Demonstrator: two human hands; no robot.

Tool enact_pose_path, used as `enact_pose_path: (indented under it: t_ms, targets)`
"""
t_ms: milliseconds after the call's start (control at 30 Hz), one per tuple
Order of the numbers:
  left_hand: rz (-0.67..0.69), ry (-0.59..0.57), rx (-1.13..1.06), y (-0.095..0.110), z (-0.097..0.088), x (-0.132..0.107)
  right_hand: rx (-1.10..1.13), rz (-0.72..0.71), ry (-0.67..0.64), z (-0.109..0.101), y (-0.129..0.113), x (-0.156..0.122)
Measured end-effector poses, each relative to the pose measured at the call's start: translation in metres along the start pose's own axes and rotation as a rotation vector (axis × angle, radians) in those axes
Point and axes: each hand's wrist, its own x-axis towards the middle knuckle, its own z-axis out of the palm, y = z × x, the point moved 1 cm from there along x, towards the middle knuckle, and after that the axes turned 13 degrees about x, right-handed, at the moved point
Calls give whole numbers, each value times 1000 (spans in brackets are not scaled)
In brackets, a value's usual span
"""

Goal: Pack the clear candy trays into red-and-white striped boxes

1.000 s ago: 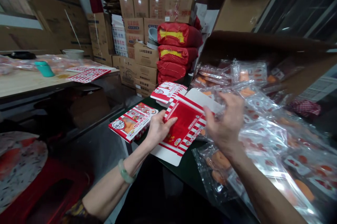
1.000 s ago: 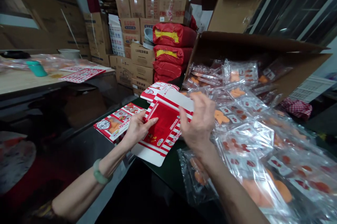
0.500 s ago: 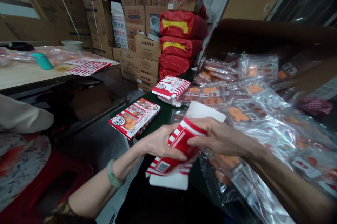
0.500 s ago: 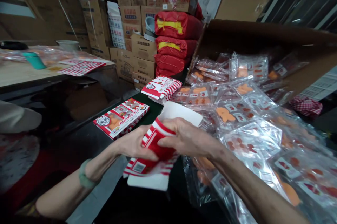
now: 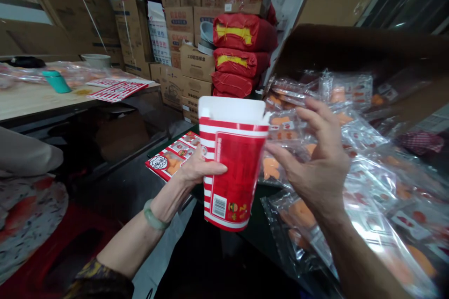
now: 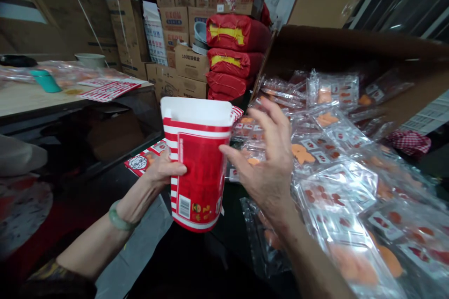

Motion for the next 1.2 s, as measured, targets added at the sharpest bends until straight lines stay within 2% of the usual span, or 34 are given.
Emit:
enact_pose_path:
  t_ms: [33,67,167,233,367,533,700,767,833,933,967,1033,1133,1200]
  targets:
    - [-1,43,-40,-2,-2,1,39,121,84,5,6,-12]
    - [-9,68,-68,-4,-3,2,130,259,83,11,12,-24]
    - [-36,115,-126,-14,-3,5,487,611,-124,34,20,-53]
    - [-54,137,-159,-21,-3,5,549,709,-128,43,20,-61]
    - [-87,184,-148,-32,-6,5,461,670,-17,49,25,-63]
    - [-113,240,43,-38,-12,15,481,675,165,57,55,-75]
    - [-227,218,137,-40,-12,19,311,614,311,62,72,-87]
    - [-350,206,80,-43,-9,15,301,662,370,64,71,-91]
    - [-474,183,-14,-45,-5,10,385,780,389,66,68,-95]
    - [-538,151,-62,-48,0,8,547,937,382,74,67,-105]
    - [-534,163,-23,-49,0,10,543,934,394,76,69,-109]
    - [-476,228,133,-53,-2,18,446,838,423,79,76,-114]
    - [-297,278,347,-63,-10,30,316,660,386,78,86,-111]
    - [-207,264,375,-72,-15,34,283,561,366,74,90,-101]
